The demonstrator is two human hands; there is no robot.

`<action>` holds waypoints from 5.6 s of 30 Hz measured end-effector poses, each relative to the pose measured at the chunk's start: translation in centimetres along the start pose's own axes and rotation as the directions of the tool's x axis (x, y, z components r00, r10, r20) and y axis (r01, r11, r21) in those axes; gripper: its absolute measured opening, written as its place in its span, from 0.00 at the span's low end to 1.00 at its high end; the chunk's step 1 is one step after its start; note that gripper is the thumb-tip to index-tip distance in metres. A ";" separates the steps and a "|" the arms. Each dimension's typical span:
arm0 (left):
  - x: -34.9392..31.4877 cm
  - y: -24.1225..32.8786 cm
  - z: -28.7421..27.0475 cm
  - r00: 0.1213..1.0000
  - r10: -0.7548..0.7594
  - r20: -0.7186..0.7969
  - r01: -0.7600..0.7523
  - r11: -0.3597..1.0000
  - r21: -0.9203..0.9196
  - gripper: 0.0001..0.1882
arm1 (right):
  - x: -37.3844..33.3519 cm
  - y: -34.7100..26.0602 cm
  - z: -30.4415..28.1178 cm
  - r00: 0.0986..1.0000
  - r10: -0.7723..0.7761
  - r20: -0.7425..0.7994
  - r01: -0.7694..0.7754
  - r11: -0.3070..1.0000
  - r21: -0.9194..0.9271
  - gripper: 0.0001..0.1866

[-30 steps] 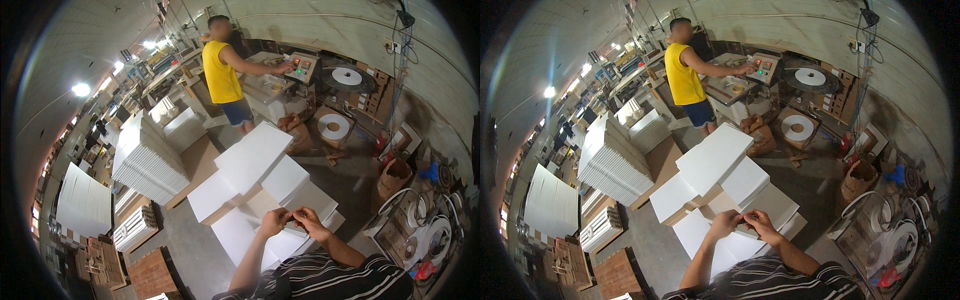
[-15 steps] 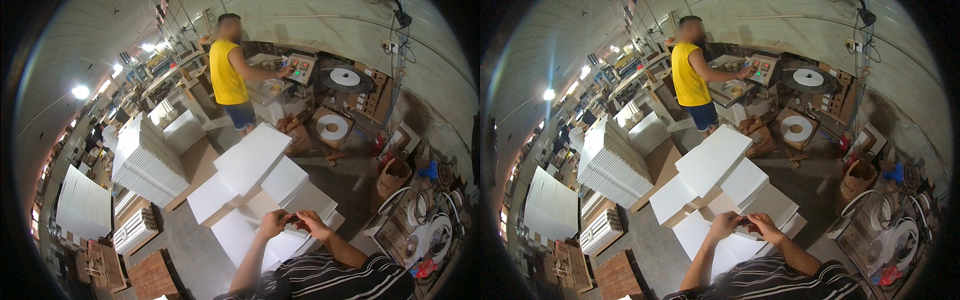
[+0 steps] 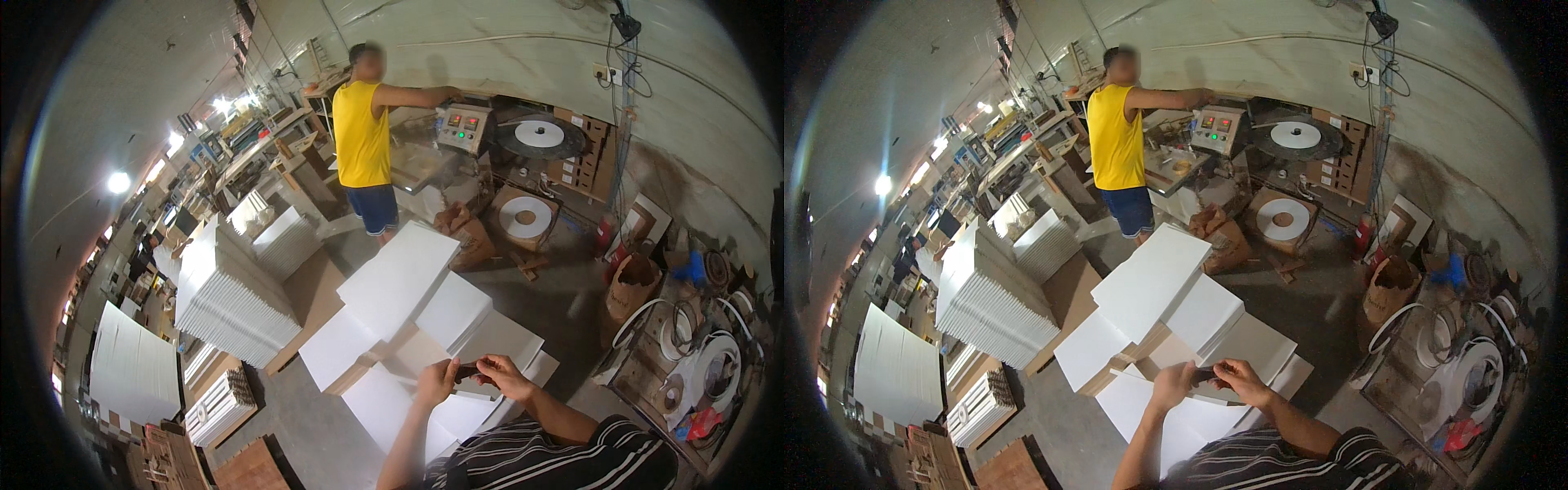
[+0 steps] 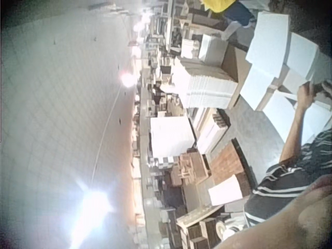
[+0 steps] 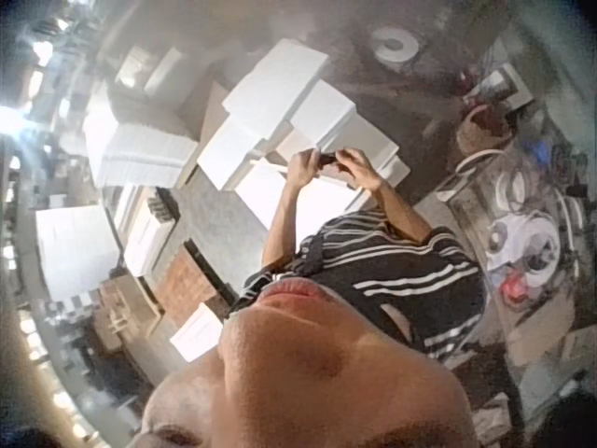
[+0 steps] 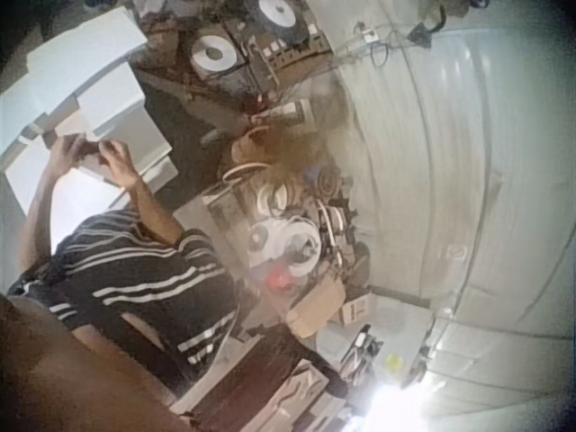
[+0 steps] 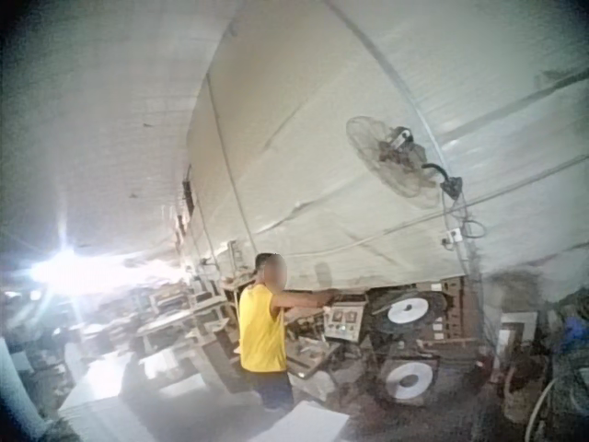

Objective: The person repeatedly picks up white rectangular panels from a stack, uses a sanding block to smooth the surface and edges, and places the panels back on the stack. The person handles the panels one at a time in a repetitive cycle.

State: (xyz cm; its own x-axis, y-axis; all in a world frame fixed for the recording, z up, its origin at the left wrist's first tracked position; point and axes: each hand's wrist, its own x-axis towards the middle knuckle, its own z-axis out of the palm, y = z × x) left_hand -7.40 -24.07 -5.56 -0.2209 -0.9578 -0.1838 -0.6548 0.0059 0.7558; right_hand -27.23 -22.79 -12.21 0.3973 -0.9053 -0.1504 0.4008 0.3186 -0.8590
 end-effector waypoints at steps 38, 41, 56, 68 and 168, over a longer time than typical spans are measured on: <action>-0.2 -1.0 0.2 0.997 -0.033 0.069 0.036 0.998 -0.046 0.20 | 0.3 1.1 -0.3 0.999 0.038 -0.011 -0.039 0.999 -0.036 0.07; 0.1 -1.0 0.4 0.992 0.124 -0.037 -0.116 0.981 0.158 0.21 | 0.7 0.9 -0.3 1.000 0.016 -0.010 -0.016 0.998 -0.065 0.08; -0.5 -0.7 0.4 0.994 0.102 -0.028 -0.103 0.994 -0.039 0.15 | 0.4 1.2 0.3 1.000 0.016 0.002 -0.016 1.000 0.024 0.08; -0.5 -1.9 0.8 0.990 0.122 -0.068 -0.120 0.992 0.034 0.18 | 0.6 1.5 -0.3 0.991 0.081 0.105 -0.085 0.996 0.037 0.12; -1.4 0.7 0.3 0.967 0.220 -0.131 -0.216 0.975 0.044 0.26 | -0.3 1.0 -0.6 0.967 0.073 -0.245 -0.086 0.995 -0.042 0.12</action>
State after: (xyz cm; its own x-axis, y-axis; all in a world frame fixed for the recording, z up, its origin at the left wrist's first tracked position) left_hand -7.78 -22.60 -4.95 -0.2625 -0.9624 0.0707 -0.6230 0.2249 0.7492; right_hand -27.43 -22.40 -13.29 0.2107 -0.9208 -0.3283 0.3301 0.3832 -0.8627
